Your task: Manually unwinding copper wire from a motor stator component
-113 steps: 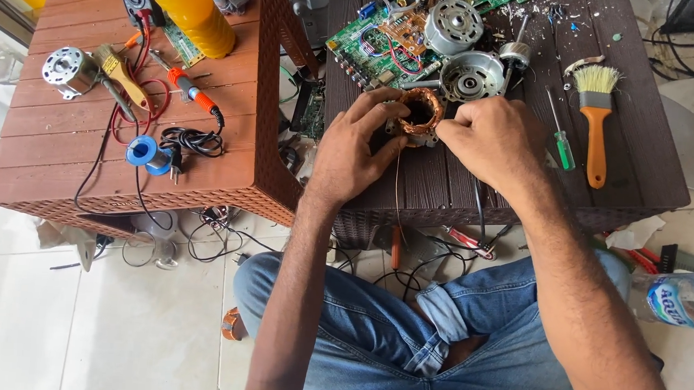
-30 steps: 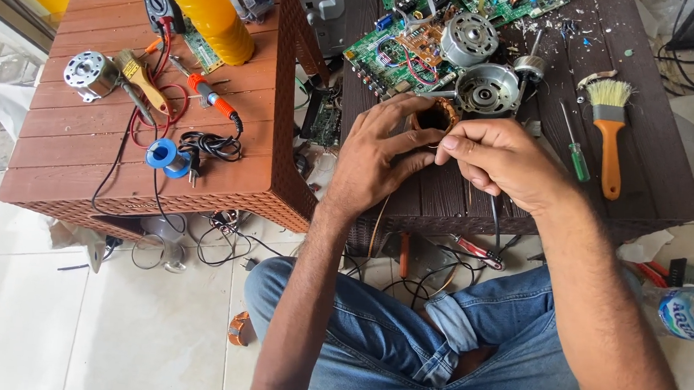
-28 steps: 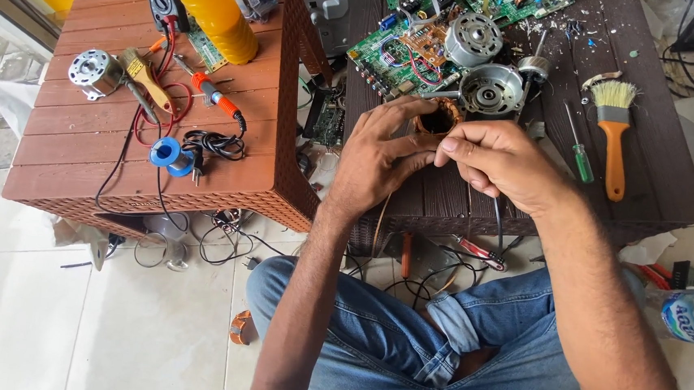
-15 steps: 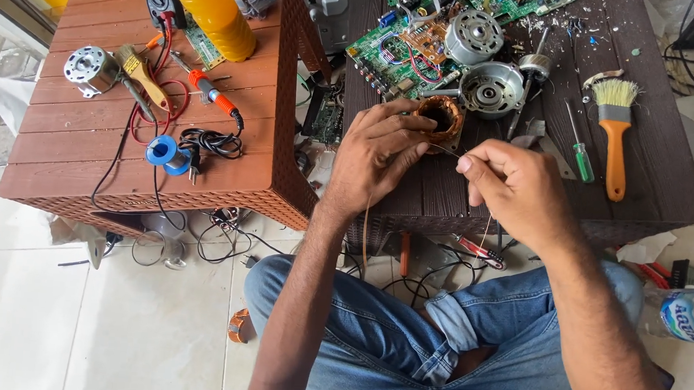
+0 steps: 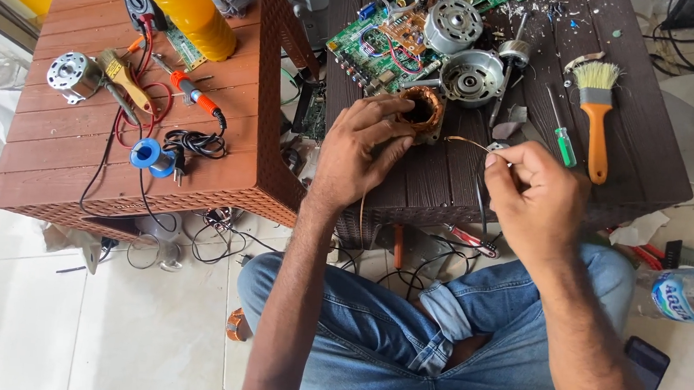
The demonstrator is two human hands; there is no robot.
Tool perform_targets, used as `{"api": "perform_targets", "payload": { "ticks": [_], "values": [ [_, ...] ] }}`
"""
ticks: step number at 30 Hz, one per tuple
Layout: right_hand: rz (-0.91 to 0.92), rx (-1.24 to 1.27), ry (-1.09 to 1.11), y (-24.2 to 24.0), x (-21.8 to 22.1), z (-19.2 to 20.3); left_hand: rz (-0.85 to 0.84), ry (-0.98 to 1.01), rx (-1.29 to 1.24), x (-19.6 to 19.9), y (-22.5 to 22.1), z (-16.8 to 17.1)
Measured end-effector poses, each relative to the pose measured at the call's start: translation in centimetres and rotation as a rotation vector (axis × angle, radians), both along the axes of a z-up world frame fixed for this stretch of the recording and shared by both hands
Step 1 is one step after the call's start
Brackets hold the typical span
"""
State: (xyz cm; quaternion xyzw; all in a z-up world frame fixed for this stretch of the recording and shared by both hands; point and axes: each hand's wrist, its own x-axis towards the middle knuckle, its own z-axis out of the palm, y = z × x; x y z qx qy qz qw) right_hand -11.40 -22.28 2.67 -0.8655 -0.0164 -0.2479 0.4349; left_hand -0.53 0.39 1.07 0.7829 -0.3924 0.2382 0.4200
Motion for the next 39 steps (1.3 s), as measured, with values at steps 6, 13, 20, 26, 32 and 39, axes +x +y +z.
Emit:
{"api": "perform_targets", "payload": {
  "ticks": [6,13,20,26,32,39],
  "values": [
    [-0.020,-0.019,-0.137,1.6,1.0,-1.1,0.009,0.021,0.010,-0.2,0.0,0.2],
    [-0.017,-0.045,-0.181,2.2,1.8,-1.5,-0.006,0.036,0.008,-0.1,0.1,0.0],
    [-0.043,-0.083,-0.149,2.1,1.8,-1.9,-0.016,0.040,-0.009,-0.1,0.2,0.0],
    [-0.055,-0.176,-0.058,1.8,1.4,-1.7,-0.031,0.035,-0.013,0.0,0.1,0.0],
    [-0.054,-0.209,0.031,2.1,2.3,-2.0,-0.034,0.044,-0.006,-0.1,0.2,0.1],
    [-0.068,-0.204,0.093,2.9,4.3,-1.3,-0.010,0.071,0.007,-0.5,0.2,0.4]
  ]
}}
